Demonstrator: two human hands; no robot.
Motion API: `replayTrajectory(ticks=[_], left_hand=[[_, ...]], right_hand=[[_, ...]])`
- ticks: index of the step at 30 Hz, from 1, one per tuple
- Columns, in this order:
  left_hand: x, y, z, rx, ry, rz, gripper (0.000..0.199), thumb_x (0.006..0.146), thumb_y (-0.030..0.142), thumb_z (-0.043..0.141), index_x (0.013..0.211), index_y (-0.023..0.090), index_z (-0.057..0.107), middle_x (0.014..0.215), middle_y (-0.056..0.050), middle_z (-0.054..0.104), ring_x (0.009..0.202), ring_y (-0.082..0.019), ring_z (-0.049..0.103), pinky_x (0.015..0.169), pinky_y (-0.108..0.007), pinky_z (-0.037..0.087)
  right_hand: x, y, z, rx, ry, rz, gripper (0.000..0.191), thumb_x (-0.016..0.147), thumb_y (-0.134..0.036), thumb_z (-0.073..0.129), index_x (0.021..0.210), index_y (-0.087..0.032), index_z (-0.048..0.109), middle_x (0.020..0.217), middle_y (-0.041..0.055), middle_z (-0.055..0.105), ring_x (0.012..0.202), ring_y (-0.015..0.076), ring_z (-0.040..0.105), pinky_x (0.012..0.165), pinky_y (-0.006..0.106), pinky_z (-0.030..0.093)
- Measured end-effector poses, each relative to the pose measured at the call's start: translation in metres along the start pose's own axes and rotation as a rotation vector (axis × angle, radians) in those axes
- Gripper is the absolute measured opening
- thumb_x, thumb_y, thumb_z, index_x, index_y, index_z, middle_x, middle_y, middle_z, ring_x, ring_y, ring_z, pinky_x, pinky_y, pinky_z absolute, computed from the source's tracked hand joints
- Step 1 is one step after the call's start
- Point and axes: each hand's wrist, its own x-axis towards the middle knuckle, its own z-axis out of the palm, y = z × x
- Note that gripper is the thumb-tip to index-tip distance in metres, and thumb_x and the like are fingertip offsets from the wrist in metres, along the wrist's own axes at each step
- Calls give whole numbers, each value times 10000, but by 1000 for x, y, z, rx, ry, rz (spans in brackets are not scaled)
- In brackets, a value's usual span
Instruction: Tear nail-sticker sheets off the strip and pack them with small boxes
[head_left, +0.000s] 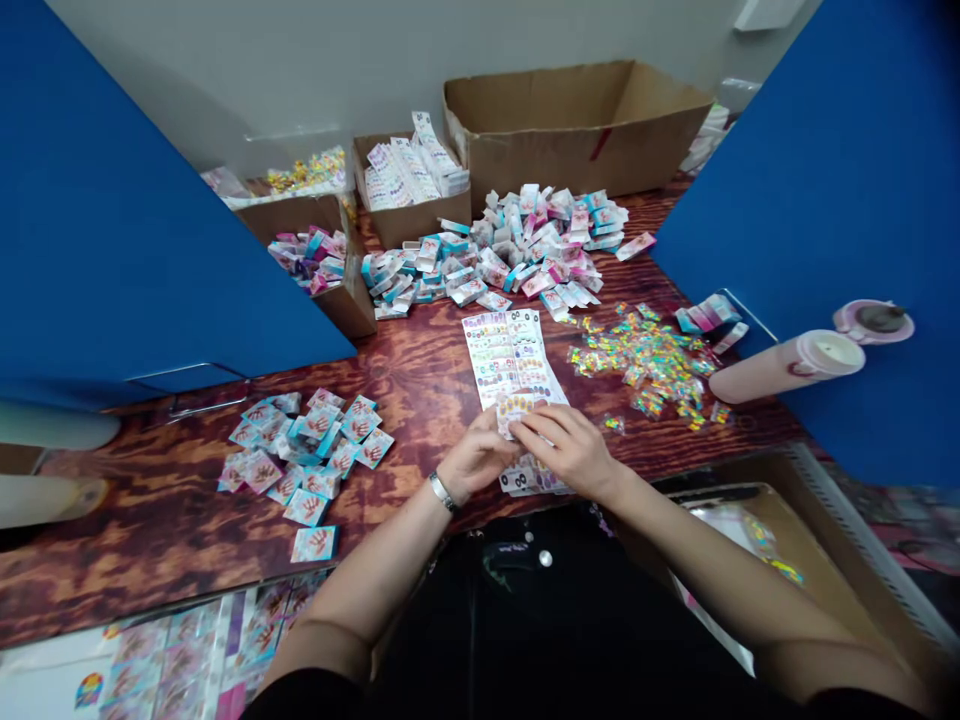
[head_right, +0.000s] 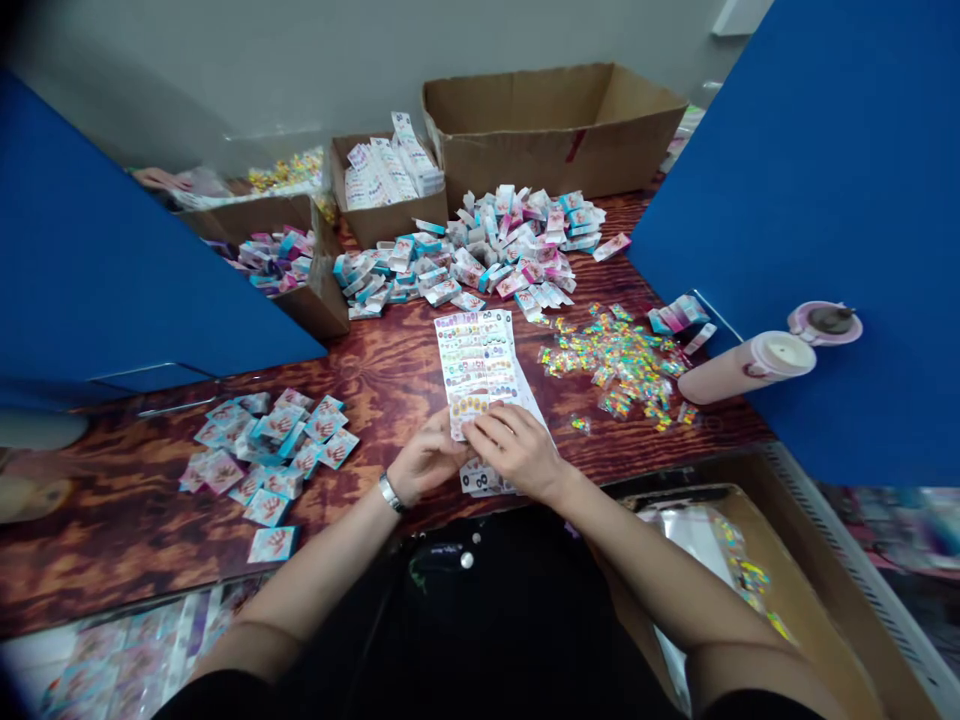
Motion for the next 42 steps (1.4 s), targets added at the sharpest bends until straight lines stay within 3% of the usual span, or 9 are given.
replayTrajectory(ticks=[8, 13, 17, 21, 28, 32, 35, 39, 42], left_hand=[[5, -4, -16, 649, 66, -22, 331, 844, 417, 648, 1013, 134, 670, 1062, -78, 674, 998, -218, 591, 970, -359, 420], [9, -16, -22, 585, 25, -138, 421, 876, 489, 588, 1101, 140, 656, 1110, -98, 676, 1049, -250, 611, 944, -377, 456], [12, -14, -21, 622, 85, -178, 545, 843, 454, 653, 1325, 226, 540, 1358, -107, 558, 1204, -244, 557, 1031, -379, 419], [18, -3, -22, 599, 140, -182, 520, 825, 459, 671, 1266, 197, 588, 1342, -131, 567, 1138, -238, 604, 997, -372, 457], [19, 8, -37, 665, 253, -125, 467, 810, 461, 669, 1176, 173, 627, 1196, -113, 653, 1018, -211, 649, 915, -347, 500], [34, 48, -68, 1057, 320, 102, 379, 892, 400, 541, 1186, 173, 617, 1180, -103, 668, 1054, -224, 638, 950, -364, 493], [58, 100, -101, 1531, 657, 256, 358, 914, 314, 468, 1224, 194, 600, 1220, -95, 650, 1126, -235, 607, 1011, -363, 459], [100, 163, -142, 1635, 959, 328, 592, 865, 231, 510, 1415, 54, 385, 1505, -226, 331, 1434, -334, 246, 1174, -486, 200], [128, 188, -158, 1717, 1069, 287, 756, 844, 309, 579, 1487, 85, 250, 1578, -234, 117, 1467, -376, 94, 1154, -539, 199]], right_hand=[[-2, 4, 14, 446, -17, 493, 249, 938, -208, 497, 1172, -182, 579, 1067, 105, 597, 986, 187, 605, 827, 309, 528], [-15, -2, 13, 456, -77, 539, 190, 937, -198, 489, 1083, -200, 611, 1002, 73, 626, 955, 183, 589, 856, 319, 494], [-51, 30, -12, 354, -146, 647, 170, 955, -256, 483, 1000, -208, 639, 935, 52, 669, 916, 194, 582, 831, 338, 469], [-100, 83, -30, 292, -254, 796, 252, 962, -343, 465, 1016, -201, 666, 949, 52, 682, 881, 181, 622, 816, 320, 482], [-136, 105, 2, 169, -442, 783, 369, 949, -395, 411, 1105, -166, 654, 959, 100, 656, 896, 223, 622, 810, 351, 490], [-145, 111, 16, 209, -510, 787, 344, 924, -453, 411, 969, -205, 645, 959, 87, 644, 882, 230, 635, 778, 344, 491], [-148, 116, 18, 274, -532, 775, 316, 918, -468, 416, 925, -223, 616, 953, 75, 644, 882, 228, 635, 791, 348, 489], [-148, 113, 20, 306, -513, 803, 290, 914, -480, 427, 921, -245, 596, 942, 72, 666, 881, 240, 642, 785, 362, 497], [-150, 111, 25, 324, -492, 818, 297, 906, -505, 433, 917, -254, 591, 944, 74, 676, 885, 252, 655, 775, 369, 510]])
